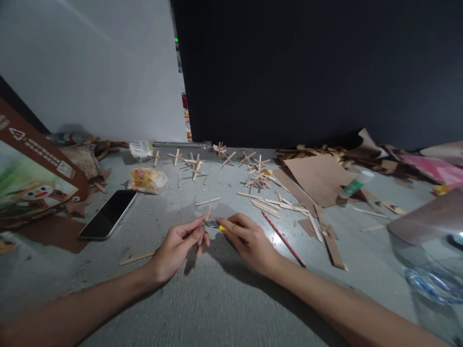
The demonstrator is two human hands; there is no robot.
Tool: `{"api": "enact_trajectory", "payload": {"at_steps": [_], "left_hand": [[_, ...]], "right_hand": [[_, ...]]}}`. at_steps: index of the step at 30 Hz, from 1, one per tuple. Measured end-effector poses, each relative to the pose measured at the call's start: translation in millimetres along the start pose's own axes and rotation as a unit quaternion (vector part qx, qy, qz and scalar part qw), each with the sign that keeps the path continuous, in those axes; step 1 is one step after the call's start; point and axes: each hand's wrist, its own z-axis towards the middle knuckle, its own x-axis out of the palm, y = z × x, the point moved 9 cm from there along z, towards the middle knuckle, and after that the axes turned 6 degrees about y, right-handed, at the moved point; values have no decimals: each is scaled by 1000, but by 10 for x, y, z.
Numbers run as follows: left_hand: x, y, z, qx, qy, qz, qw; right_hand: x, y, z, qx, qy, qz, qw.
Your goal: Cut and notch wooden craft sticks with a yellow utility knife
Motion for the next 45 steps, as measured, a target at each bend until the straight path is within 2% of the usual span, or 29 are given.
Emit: {"api": "enact_trajectory", "payload": {"at_steps": [6,15,22,29,35,41,45], "left_hand": [[-1,11,12,-5,-9,-57,998],[26,10,8,-3,18,-31,999],[-3,72,46,13,13,-88,996],[26,70,15,-5,30,-47,998],[7,76,16,4,23,-65,998],[89,-25,-15,1,51,-20,999],[96,-36,-23,-2,47,-12,999]], "right_hand": [[-2,-26,5,7,-2,0,1000],[-14,1,14,7,9,15,1000],[-23,-24,17,9,2,16,1000],[-35,6,29,4,3,26,1000],[-55,-5,31,3,-3,37,999],[-73,53,35,-8,1,36,999],[-75,80,39,-16,0,35,999]]}}
